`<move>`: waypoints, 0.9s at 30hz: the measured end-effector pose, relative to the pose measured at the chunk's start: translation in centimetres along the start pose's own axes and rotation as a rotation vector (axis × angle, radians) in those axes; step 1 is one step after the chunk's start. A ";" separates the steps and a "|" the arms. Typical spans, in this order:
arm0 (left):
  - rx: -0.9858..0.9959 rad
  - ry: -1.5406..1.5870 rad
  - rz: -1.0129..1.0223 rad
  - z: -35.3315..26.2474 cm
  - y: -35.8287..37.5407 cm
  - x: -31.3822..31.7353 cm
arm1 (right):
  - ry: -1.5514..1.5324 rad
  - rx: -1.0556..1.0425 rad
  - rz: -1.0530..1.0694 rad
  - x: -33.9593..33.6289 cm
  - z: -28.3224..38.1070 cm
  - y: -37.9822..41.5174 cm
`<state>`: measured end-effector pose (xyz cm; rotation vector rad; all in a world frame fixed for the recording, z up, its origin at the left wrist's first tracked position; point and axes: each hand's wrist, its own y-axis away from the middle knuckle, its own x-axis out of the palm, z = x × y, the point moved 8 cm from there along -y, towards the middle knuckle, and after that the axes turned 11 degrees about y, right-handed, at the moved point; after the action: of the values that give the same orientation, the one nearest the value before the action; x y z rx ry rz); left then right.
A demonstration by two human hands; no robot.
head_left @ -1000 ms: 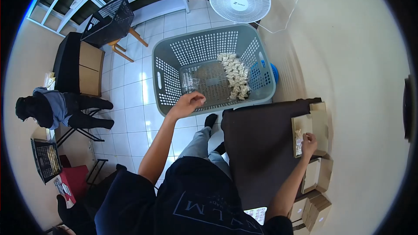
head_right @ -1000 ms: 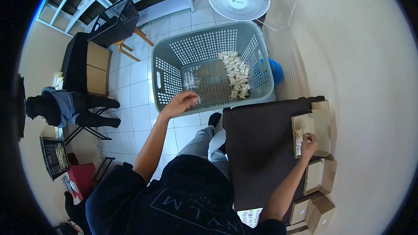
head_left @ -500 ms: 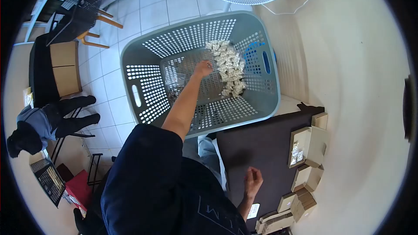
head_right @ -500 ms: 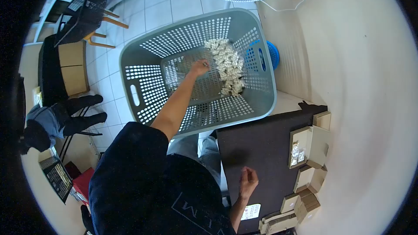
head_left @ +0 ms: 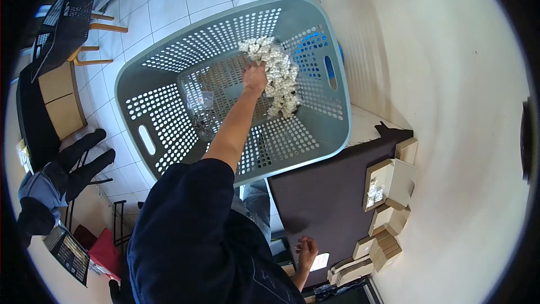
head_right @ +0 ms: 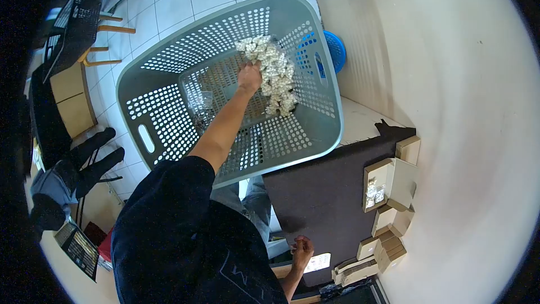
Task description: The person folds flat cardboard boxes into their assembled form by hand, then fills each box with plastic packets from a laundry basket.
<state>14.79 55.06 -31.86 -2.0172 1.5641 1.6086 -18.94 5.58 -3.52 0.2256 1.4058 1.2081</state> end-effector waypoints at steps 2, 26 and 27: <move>0.037 -0.052 -0.036 0.2 0.2 0.8 | -0.012 0.000 0.019 0.3 0.0 0.2; 0.361 2.038 0.565 -9.7 37.1 -17.5 | -0.574 -0.773 0.637 3.7 29.9 9.0; 0.418 1.900 0.528 -10.2 39.1 -17.2 | -0.584 -0.779 0.633 3.6 29.3 9.5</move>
<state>-6.44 41.48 4.08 -2.7754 2.4036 -1.3776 -0.61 27.44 8.62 0.4434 0.2885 1.9186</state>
